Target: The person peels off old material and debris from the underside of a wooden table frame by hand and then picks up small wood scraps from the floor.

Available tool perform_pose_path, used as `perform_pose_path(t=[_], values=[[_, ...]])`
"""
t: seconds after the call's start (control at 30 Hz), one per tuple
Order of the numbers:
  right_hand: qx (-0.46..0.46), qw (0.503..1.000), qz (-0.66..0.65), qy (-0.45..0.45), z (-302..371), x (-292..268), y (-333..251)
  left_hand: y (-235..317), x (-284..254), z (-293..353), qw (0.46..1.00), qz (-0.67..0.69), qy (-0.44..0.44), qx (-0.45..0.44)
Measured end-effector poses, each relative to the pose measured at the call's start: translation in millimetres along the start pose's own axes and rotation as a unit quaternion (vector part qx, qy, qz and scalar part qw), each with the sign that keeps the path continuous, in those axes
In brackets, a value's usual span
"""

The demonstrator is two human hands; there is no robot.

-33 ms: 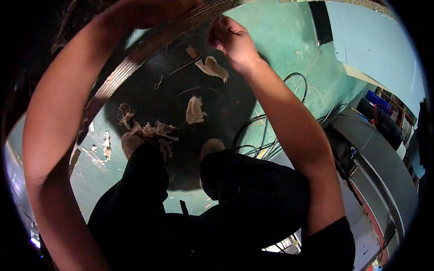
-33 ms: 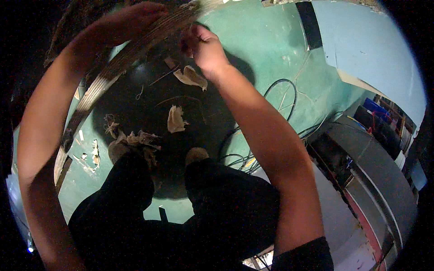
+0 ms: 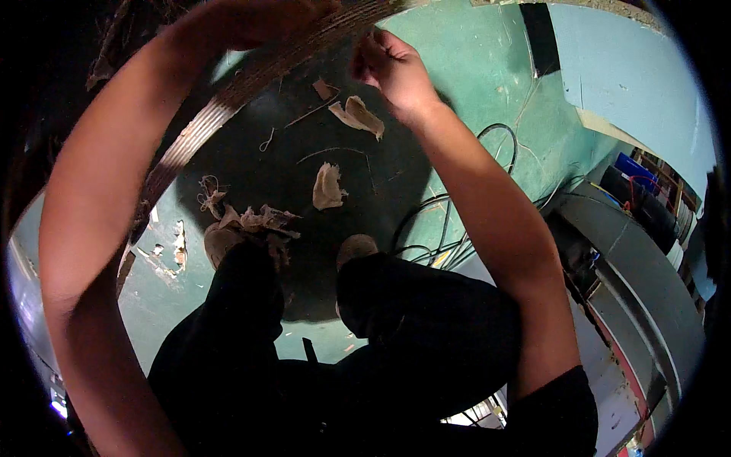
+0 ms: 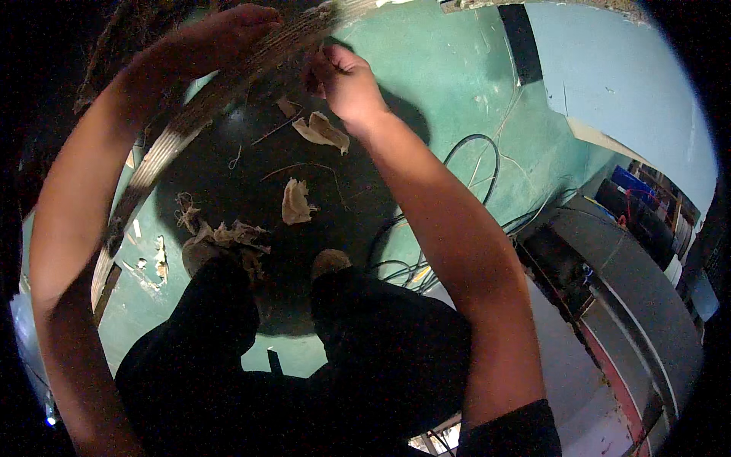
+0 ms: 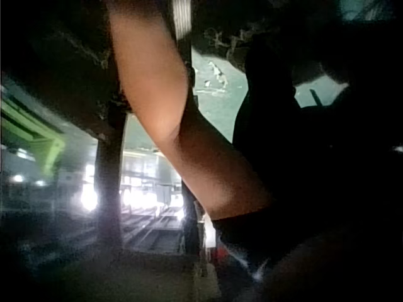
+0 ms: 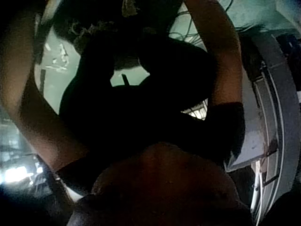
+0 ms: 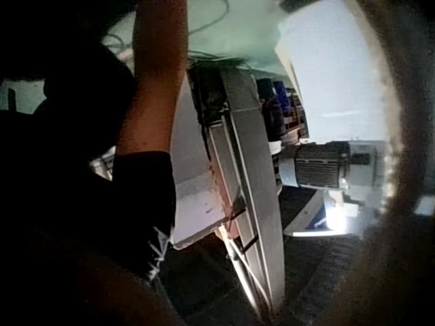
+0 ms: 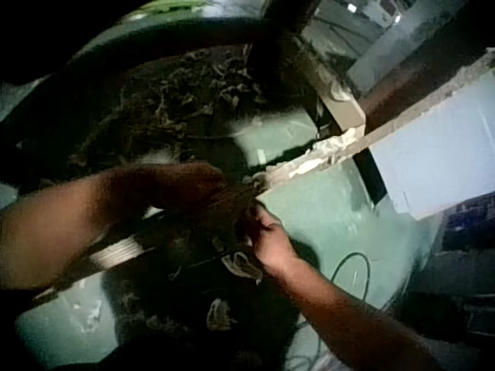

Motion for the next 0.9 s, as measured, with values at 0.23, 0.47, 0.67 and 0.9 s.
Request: perform_pose_path(t=[0.23,0.47,0.67,0.9], values=[[-0.073,0.971,0.225,0.048,0,-2,-3,-22,3,-14,0.996,0.057,0.030,0.054],[-0.147,0.918,0.362,0.069,-6,-3,17,-27,10,0,0.924,-0.195,0.153,0.291],[-0.121,0.841,0.523,0.067,17,18,-11,2,-5,-2,0.977,0.193,0.023,-0.087],[-0.015,0.733,0.679,-0.044,29,35,-14,-34,-5,-13,0.976,0.209,0.040,-0.037]])
Point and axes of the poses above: each hand's wrist, its own z-axis away from the middle knuckle, its own x-axis out of the palm, y = z × x, the point moved 2 cm from there along -z, towards the middle knuckle, and after that the axes turned 5 degrees about z, right-handed, at the moved point
